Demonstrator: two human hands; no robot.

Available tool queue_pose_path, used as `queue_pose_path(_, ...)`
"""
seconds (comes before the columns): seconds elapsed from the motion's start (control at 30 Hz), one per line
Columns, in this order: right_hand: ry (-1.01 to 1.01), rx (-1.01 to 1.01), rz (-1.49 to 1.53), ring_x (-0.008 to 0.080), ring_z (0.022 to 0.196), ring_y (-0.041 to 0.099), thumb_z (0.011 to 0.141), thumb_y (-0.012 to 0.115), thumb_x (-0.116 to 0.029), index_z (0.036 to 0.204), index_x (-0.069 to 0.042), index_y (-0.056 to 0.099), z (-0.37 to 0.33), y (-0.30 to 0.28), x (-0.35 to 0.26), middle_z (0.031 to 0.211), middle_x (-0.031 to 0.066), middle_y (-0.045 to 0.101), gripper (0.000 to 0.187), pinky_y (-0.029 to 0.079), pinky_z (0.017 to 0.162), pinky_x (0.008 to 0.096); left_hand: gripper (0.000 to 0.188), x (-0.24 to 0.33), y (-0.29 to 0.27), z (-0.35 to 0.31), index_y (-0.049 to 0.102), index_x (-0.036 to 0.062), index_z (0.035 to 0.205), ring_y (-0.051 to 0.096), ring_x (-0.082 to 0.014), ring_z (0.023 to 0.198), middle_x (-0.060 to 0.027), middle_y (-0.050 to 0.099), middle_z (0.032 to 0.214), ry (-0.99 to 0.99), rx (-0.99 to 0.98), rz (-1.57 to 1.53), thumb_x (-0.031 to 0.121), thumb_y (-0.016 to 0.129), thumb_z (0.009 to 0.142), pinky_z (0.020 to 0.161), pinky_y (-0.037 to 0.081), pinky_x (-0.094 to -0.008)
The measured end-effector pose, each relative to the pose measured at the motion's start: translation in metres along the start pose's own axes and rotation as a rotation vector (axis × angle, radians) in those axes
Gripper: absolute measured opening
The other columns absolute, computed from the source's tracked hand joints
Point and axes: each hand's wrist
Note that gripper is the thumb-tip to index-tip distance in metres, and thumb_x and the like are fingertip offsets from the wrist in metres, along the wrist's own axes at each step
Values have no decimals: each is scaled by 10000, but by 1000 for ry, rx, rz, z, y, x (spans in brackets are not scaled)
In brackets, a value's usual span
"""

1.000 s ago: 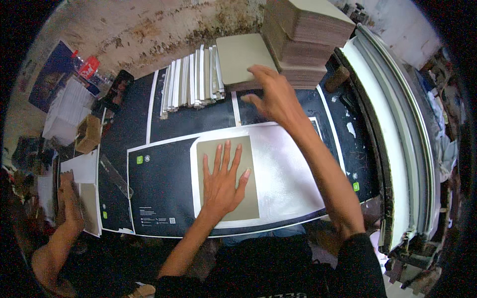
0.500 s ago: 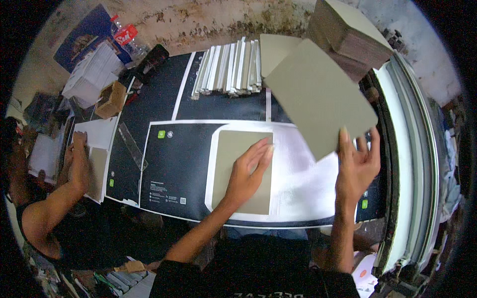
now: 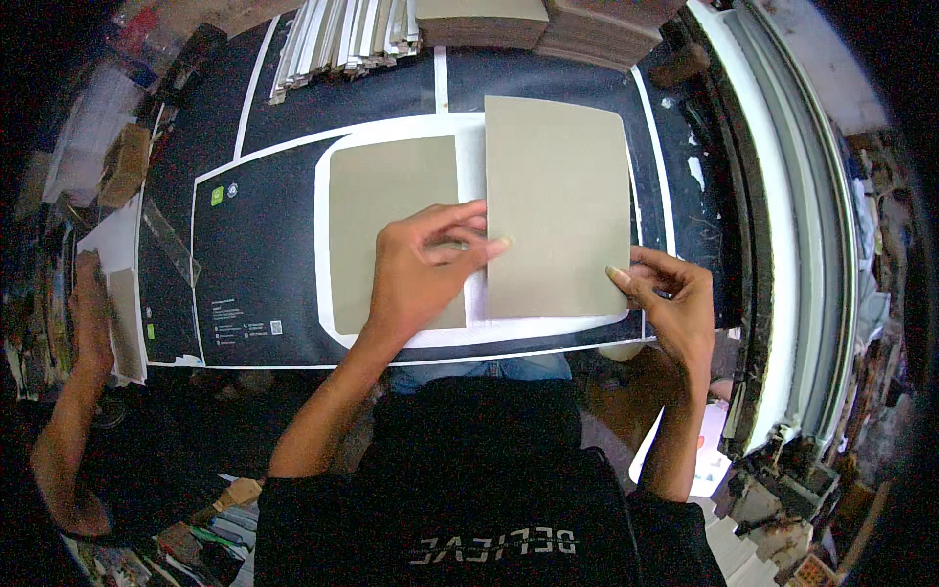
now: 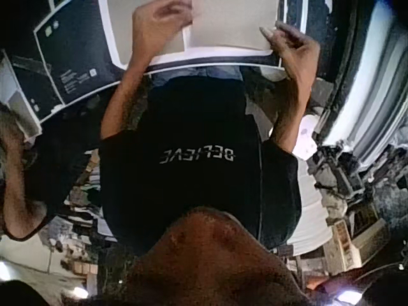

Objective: The person positions and glues cardstock pieces onto a larger paper sheet, then applies a printed cover sheet using a gluing machine.

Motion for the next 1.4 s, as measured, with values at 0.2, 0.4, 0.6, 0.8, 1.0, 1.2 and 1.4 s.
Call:
queue_pose_path(0.2, 14, -22, -49, 157, 760, 709, 778, 875, -153, 1075, 59, 747, 0, 0, 9, 876, 144, 763, 386, 570, 709, 295, 797, -9, -9, -13, 670, 36, 1320, 495, -257, 1140, -110, 593, 1175, 265, -135, 495, 415, 921, 664, 976, 351, -439)
queue_pose_path(0.4, 32, -35, -90, 142, 739, 698, 783, 864, -120, 1059, 59, 746, 3, 8, 14, 842, 122, 757, 350, 564, 684, 285, 859, -20, -7, -16, 661, 70, 1342, 474, -249, 1149, -73, 557, 1193, 284, -141, 588, 440, 930, 615, 963, 332, -446)
queue_pose_path(0.6, 46, -39, -87, 137, 747, 696, 796, 847, -80, 1060, 56, 742, 4, 11, 18, 821, 112, 751, 316, 570, 703, 288, 887, -24, -8, -15, 673, 136, 1345, 494, -248, 1135, -36, 570, 1199, 264, -137, 592, 432, 951, 556, 984, 354, -457)
queue_pose_path(0.8, 19, -6, -104, 103, 724, 667, 787, 873, -137, 1037, 61, 737, 1, 13, 19, 798, 78, 737, 346, 537, 664, 256, 869, -22, -6, -15, 691, 145, 1321, 503, -244, 1128, -36, 569, 1190, 272, -120, 579, 426, 959, 543, 988, 358, -458)
queue_pose_path(1.0, -20, -10, -124, 118, 737, 682, 803, 856, -129, 1037, 66, 734, 2, 12, 19, 804, 96, 746, 329, 549, 691, 266, 896, -27, -6, -14, 683, 151, 1330, 505, -254, 1134, -56, 562, 1190, 268, -108, 578, 442, 960, 529, 1003, 366, -455)
queue_pose_path(1.2, -30, 13, -102, 119, 731, 683, 790, 865, -126, 1016, 61, 745, 2, 12, 33, 795, 98, 747, 316, 557, 723, 280, 964, -20, -6, -16, 641, 156, 1371, 502, -281, 1140, -79, 562, 1195, 244, -91, 567, 465, 961, 515, 1020, 378, -465)
queue_pose_path(1.4, 24, -15, -101, 98, 707, 656, 778, 875, -119, 996, 60, 740, 1, 11, 16, 770, 68, 727, 313, 534, 668, 257, 993, -18, -9, -9, 528, 117, 1394, 431, -332, 1261, -120, 457, 1421, 304, -147, 555, 402, 966, 549, 1030, 341, -487)
Point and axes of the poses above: each hand's wrist, its own z-axis towards the middle knuckle, its own y-axis out of the palm, x = y × z
